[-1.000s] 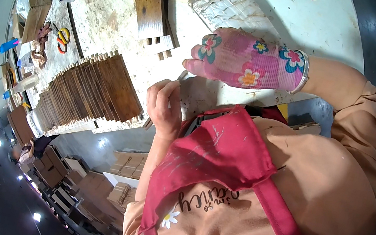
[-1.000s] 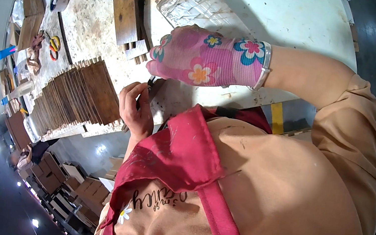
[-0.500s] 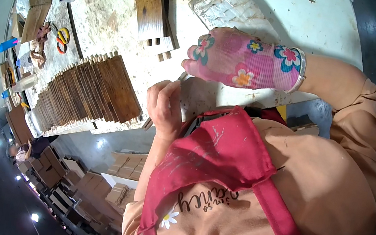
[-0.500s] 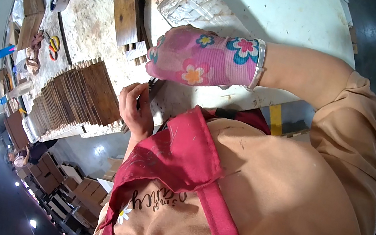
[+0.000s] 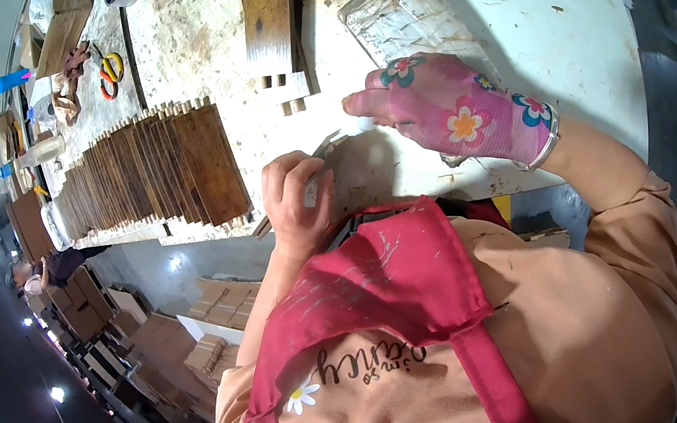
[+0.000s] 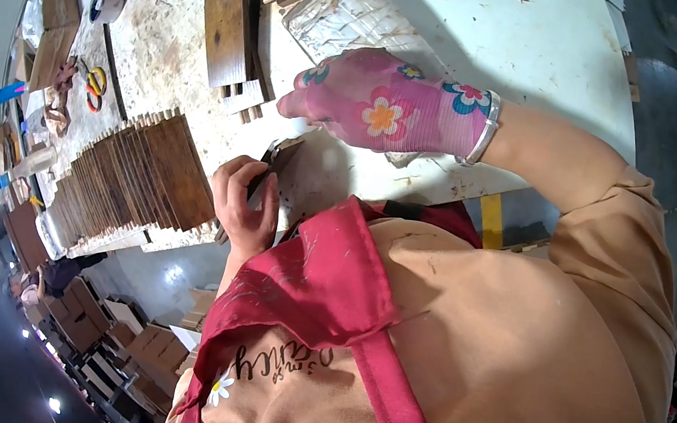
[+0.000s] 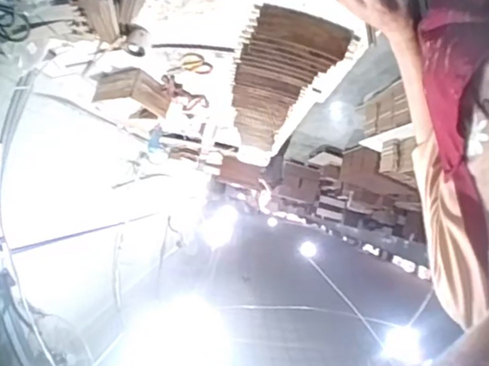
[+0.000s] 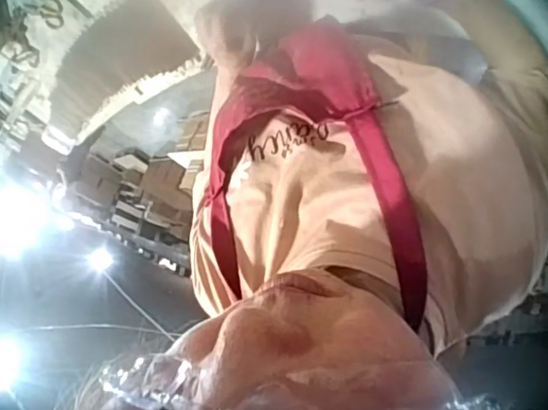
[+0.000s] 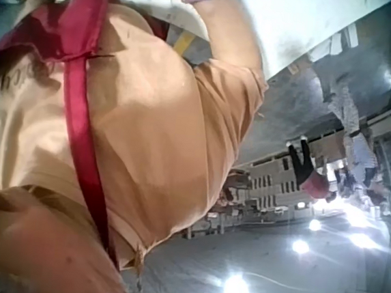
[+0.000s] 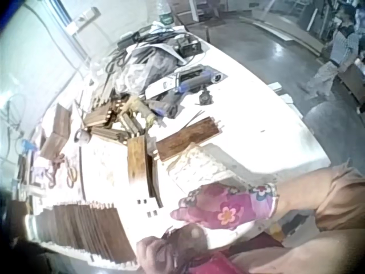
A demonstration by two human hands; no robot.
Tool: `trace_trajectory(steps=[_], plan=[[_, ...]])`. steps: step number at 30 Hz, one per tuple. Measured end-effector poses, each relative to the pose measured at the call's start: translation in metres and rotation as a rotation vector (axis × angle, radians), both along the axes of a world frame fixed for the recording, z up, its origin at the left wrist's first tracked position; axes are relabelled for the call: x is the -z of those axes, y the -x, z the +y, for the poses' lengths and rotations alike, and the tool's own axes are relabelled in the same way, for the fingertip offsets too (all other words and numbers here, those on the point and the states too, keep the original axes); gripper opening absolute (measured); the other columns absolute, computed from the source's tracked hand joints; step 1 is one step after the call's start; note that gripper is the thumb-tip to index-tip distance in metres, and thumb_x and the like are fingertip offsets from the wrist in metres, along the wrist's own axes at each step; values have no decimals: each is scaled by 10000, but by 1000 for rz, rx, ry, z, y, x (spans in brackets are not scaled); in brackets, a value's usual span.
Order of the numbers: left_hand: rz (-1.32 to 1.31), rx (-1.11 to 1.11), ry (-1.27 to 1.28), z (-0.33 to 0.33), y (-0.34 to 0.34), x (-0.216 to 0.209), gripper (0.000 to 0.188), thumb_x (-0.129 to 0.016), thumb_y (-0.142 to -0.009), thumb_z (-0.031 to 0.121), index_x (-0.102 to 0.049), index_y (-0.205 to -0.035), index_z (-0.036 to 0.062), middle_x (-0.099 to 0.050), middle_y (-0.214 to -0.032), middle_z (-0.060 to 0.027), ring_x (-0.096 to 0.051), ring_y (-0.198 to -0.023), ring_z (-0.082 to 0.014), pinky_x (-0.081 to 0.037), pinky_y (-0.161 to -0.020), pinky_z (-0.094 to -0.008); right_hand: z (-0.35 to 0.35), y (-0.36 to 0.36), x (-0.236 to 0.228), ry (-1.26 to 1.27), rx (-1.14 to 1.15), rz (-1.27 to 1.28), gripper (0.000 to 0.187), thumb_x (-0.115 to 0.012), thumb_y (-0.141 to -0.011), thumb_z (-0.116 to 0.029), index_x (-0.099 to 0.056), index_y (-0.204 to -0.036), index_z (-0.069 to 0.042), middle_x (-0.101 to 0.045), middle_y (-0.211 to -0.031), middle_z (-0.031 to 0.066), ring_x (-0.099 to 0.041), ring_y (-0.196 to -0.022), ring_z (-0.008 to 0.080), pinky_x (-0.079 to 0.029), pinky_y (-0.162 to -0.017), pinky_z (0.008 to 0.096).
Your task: The person applies glue from a bottle onto the finger joints of several wooden pieces and then places them onto a large stack on the workbench.
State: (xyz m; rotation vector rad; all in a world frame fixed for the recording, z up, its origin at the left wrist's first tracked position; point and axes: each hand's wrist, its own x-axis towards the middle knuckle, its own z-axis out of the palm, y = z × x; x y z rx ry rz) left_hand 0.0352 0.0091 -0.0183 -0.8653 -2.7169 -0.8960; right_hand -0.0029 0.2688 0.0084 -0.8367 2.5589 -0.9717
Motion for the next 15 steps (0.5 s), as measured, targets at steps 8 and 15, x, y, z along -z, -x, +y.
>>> trace_trajectory(steps=[8,15], plan=[[26,0,46,2,0,1,282,-709,-726,8,-633,-993,59,-581,-958,-112,-557,-890,-284,-454,-780,-372,4,-3,-11,69,105,-123,337,-509,-880,-44,-564,-1200,-134,-627,-1030,95,-649,-898,266,-529,-716,379],[96,54,176,6,-1,-1,374,-702,-703,-14,-649,-1063,74,-557,-962,-89,-555,-888,-274,-465,-790,-378,9,-3,23,820,359,-372,352,-603,-901,-109,-566,-1243,-36,-640,-1153,59,-599,-1075,135,-506,-851,290]])
